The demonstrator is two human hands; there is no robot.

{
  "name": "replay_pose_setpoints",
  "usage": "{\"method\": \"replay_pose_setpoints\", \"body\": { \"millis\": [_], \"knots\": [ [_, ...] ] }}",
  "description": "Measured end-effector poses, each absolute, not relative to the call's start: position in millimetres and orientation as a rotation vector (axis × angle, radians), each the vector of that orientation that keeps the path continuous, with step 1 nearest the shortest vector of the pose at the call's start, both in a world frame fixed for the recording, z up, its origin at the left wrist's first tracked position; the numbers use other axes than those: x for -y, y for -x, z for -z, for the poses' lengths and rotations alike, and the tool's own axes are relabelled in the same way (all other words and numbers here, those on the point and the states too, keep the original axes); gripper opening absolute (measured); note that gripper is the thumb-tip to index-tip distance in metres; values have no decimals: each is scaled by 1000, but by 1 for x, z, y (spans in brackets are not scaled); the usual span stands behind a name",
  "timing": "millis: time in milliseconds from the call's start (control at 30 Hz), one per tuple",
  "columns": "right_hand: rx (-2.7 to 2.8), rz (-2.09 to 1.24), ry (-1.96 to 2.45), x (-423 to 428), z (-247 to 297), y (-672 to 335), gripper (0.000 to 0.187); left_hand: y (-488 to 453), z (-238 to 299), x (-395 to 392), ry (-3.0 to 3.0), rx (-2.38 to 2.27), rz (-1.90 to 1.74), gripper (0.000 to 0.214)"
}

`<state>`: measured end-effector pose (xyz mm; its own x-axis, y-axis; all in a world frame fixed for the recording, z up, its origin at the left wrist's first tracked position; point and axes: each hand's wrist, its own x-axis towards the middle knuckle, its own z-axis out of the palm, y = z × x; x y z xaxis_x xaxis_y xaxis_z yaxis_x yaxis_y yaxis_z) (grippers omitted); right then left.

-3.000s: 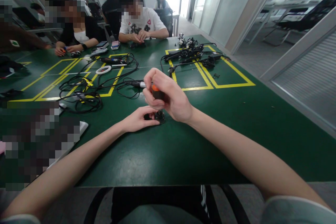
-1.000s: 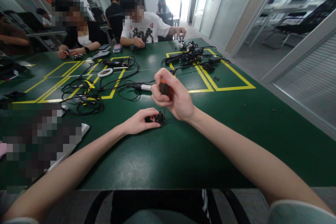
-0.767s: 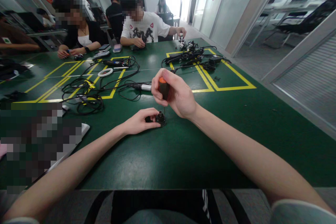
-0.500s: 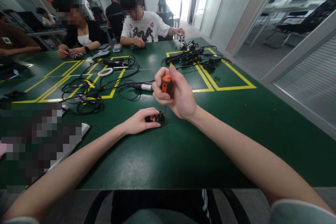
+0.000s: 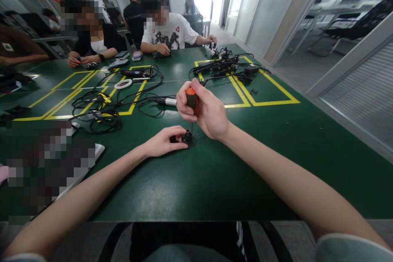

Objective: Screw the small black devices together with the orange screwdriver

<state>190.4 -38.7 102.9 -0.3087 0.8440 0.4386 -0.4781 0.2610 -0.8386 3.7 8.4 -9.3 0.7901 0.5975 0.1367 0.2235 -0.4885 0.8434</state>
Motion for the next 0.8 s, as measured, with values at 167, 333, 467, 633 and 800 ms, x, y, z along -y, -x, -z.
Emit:
{"method": "replay_pose_setpoints", "body": {
  "millis": [167, 333, 467, 633, 800],
  "knots": [
    [1291, -1393, 356, 41, -99, -192, 49, -4, 9, -8, -2085, -589, -537, 39],
    [1315, -1387, 352, 42, -97, -192, 38, -3, 10, -9, -2100, -577, -552, 39],
    [1327, -1398, 370, 42, -101, -190, 46, -3, 10, -9, -2100, -593, -540, 40],
    [1324, -1473, 369, 39, -102, -192, 58, -3, 10, -8, -2092, -614, -524, 43],
    [1275, -1480, 316, 40, -98, -195, 53, -3, 9, -7, -2083, -615, -512, 45]
  ]
}}
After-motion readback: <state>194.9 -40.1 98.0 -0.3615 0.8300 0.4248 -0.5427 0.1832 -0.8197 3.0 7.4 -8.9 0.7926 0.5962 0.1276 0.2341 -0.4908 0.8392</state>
